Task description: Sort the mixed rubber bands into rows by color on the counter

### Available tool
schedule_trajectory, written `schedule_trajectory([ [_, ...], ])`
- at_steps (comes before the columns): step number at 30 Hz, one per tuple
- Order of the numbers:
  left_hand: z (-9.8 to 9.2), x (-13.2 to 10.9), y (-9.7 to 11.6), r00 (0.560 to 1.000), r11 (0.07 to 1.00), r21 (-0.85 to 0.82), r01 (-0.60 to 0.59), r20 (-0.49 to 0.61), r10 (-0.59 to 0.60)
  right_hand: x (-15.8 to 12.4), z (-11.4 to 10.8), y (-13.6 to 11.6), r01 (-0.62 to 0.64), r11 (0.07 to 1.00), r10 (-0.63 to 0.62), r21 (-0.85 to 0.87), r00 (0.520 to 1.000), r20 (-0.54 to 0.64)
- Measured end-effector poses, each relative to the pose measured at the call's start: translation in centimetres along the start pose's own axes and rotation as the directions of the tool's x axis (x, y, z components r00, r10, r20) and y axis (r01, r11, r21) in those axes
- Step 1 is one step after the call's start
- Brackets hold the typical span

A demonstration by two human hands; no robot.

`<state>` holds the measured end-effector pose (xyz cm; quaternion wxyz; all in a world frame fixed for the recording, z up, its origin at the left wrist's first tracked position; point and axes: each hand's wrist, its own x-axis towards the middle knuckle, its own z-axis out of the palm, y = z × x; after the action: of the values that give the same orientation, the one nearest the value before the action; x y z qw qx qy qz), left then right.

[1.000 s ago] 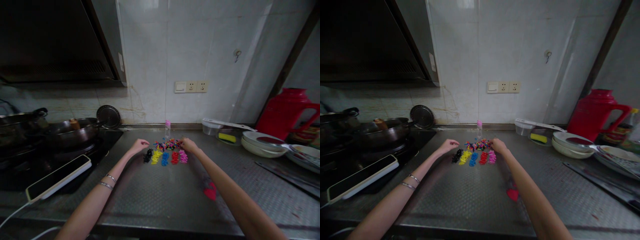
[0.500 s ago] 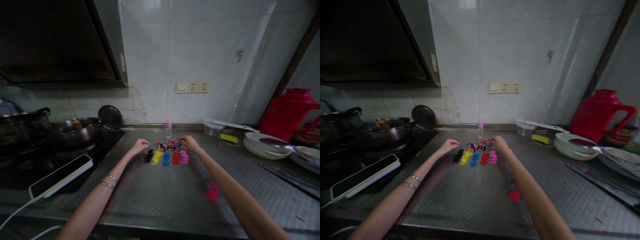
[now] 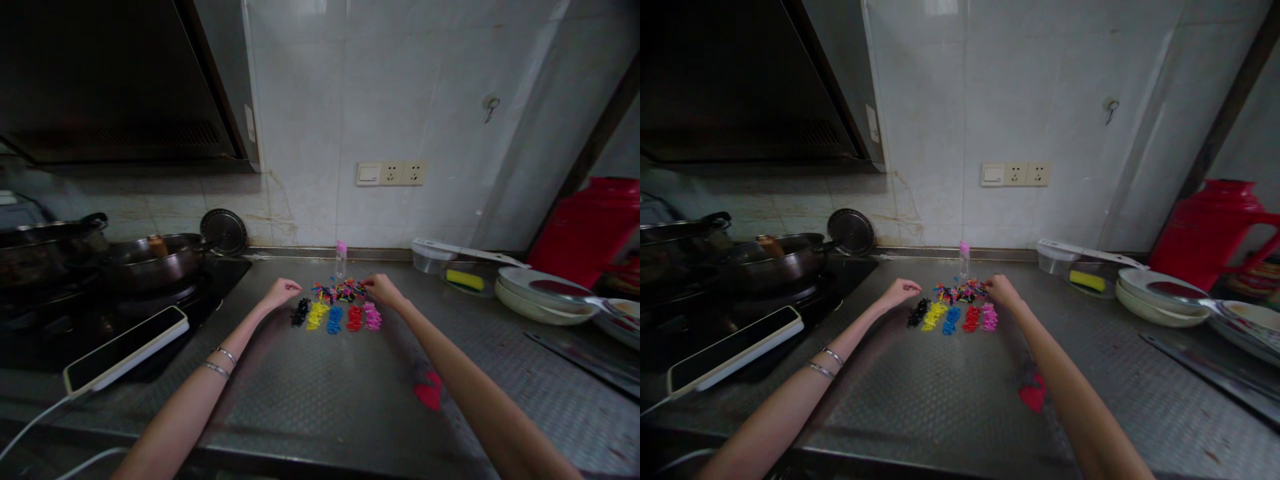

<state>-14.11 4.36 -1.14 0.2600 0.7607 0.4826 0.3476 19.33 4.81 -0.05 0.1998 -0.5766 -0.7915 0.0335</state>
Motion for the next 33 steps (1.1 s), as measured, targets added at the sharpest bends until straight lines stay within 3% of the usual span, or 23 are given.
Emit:
schedule_trajectory([
  [19, 0.0, 0.1, -0.7, 1.0, 1.0, 0.027, 0.005, 0.01, -0.005, -0.3, -1.0, 1.1, 0.107, 0.984, -0.099, 0.143, 0.993, -0.062],
  [24, -0.1, -0.1, 0.0, 0.999, 0.999, 0.035, 0.034, 0.002, -0.034, -1.3, -1.4, 0.0, 0.167, 0.965, -0.162, 0.203, 0.986, -0.04],
  [33, 0.3, -0.1, 0.2, 0.999, 0.999, 0.001, 0.036, 0.017, -0.036, -4.7, -1.6, -3.4, 0.233, 0.949, -0.262, 0.213, 0.957, 0.124],
])
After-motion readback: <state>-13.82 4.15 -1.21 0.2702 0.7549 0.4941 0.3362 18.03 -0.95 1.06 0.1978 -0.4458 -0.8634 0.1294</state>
